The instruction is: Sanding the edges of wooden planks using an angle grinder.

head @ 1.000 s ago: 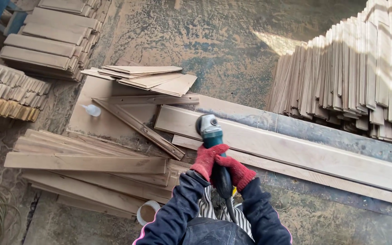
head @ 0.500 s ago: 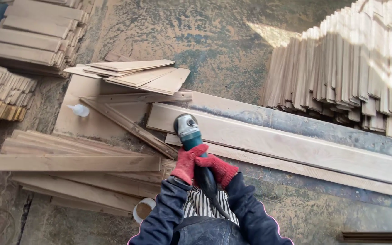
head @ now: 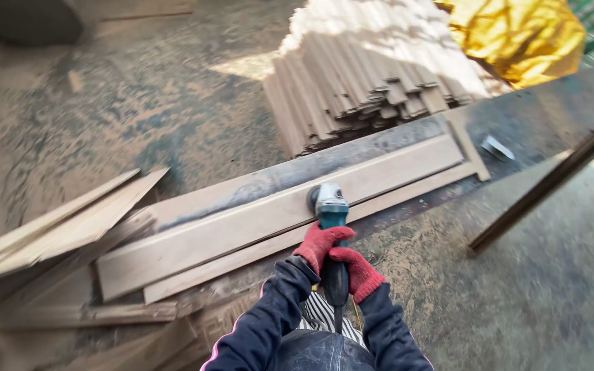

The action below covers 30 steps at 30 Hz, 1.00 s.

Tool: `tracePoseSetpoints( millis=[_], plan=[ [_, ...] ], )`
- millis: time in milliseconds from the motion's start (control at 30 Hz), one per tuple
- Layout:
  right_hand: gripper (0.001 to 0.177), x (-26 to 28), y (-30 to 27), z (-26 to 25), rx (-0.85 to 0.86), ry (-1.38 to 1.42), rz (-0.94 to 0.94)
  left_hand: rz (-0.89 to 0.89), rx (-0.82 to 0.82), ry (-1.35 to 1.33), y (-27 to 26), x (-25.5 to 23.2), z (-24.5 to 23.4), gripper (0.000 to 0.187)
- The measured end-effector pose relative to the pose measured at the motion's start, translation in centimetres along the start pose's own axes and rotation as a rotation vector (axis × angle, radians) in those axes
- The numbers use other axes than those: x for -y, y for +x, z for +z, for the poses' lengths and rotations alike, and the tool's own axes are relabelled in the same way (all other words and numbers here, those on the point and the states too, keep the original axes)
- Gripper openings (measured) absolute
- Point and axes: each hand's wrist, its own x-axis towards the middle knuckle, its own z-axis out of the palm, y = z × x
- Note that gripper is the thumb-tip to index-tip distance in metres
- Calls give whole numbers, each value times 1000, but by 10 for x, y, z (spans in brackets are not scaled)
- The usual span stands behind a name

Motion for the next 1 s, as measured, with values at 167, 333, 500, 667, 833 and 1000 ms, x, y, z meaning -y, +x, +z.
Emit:
tracePoseSetpoints(
  millis=[167, 333, 500, 667, 833, 1000],
  plan=[
    [36, 52, -134, -20, 173, -15, -453, 137, 556, 489, -32, -7, 72, 62],
    [57, 72, -246, -46, 225, 98, -820, 919, 5, 1499, 28, -58, 19, 82],
    [57, 30, -312, -104, -78, 226, -1076, 688, -175, 1784, 85, -81, -41, 142],
    [64, -40, -340, -139, -367, 320, -1182, 898, -128, 1984, 99, -86, -40, 129],
    [61, -82, -349, -142, -437, 450, -1239, 657, -266, 1907, 99, -143, -4, 99],
    [64, -113, -362, -145, -491, 503, -1208, 361, -283, 1616, 145, -202, -29, 103]
  ],
)
